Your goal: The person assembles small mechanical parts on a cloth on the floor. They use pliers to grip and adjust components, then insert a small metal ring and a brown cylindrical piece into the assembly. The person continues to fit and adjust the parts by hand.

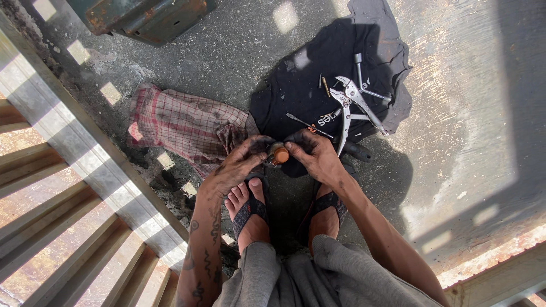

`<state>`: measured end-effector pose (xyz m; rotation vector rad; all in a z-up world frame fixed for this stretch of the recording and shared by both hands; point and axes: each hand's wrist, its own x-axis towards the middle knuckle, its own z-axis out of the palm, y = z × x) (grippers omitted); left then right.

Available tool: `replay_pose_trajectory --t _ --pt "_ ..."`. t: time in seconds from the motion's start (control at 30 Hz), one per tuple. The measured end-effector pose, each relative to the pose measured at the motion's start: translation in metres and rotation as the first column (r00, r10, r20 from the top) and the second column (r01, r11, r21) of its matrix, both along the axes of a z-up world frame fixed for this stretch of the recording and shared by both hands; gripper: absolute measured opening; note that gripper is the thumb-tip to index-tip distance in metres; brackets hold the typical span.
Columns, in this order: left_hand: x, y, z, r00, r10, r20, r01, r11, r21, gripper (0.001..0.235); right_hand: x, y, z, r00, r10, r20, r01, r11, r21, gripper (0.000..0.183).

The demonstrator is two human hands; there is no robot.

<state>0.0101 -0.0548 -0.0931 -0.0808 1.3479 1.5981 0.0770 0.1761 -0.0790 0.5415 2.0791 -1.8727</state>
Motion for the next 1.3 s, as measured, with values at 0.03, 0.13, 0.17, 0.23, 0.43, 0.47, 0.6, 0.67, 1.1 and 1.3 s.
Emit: replay_pose_trajectory --t 0.03,0.13,0.17,0.23,0.43,0.47,0.6,0.67,1.1,1.3 --pt "0.001 0.001 -0.003 1.000 -0.004 0.001 0.004 1.000 0.005 0.049 -0.004 -0.001 0.002 1.000 -0.004 0.001 0.004 1.000 0.005 0.012" --pt "0.003 0.005 -0.003 1.000 0.003 0.028 -0.003 1.000 0.020 0.053 -0.014 -0.001 0.012 0.999 -0.032 0.029 0.033 0.999 -0.036 0.015" --pt "0.002 0.008 0.003 0.999 0.031 0.020 -0.032 0.999 0.037 0.053 -0.017 0.000 0.017 0.999 -0.040 0.032 0.040 0.999 -0.025 0.015" --pt "0.000 0.014 0.011 0.998 0.059 0.014 -0.060 0.997 0.054 0.053 -0.019 0.001 0.022 0.998 -0.048 0.036 0.049 0.999 -0.013 0.016" --pt "-0.002 0.026 0.006 0.996 -0.004 -0.090 0.011 0.997 0.071 0.050 -0.021 0.001 0.023 0.999 -0.033 -0.004 0.033 0.999 0.041 0.016" --pt "-0.003 0.027 0.008 0.995 0.005 -0.100 0.002 0.998 0.066 0.049 -0.023 0.001 0.023 0.999 -0.052 -0.009 0.052 0.998 0.040 0.017" --pt "0.009 0.028 -0.017 0.979 0.118 -0.166 -0.109 0.992 0.060 0.037 -0.027 -0.001 0.021 0.995 -0.091 -0.039 0.092 0.996 0.015 0.017" --pt "0.010 0.030 -0.014 0.974 0.148 -0.173 -0.137 0.988 0.073 0.036 -0.029 -0.004 0.021 0.993 -0.109 -0.046 0.108 0.994 -0.011 0.020" --pt "0.003 0.041 0.012 0.944 0.096 -0.316 -0.102 0.995 -0.004 0.038 -0.025 0.000 0.017 0.988 -0.136 -0.074 0.126 0.984 -0.124 0.018" --pt "0.002 0.042 0.020 0.937 0.213 -0.276 -0.208 0.977 0.047 0.059 -0.020 0.006 0.030 0.966 -0.020 -0.257 0.036 0.998 0.058 0.016"
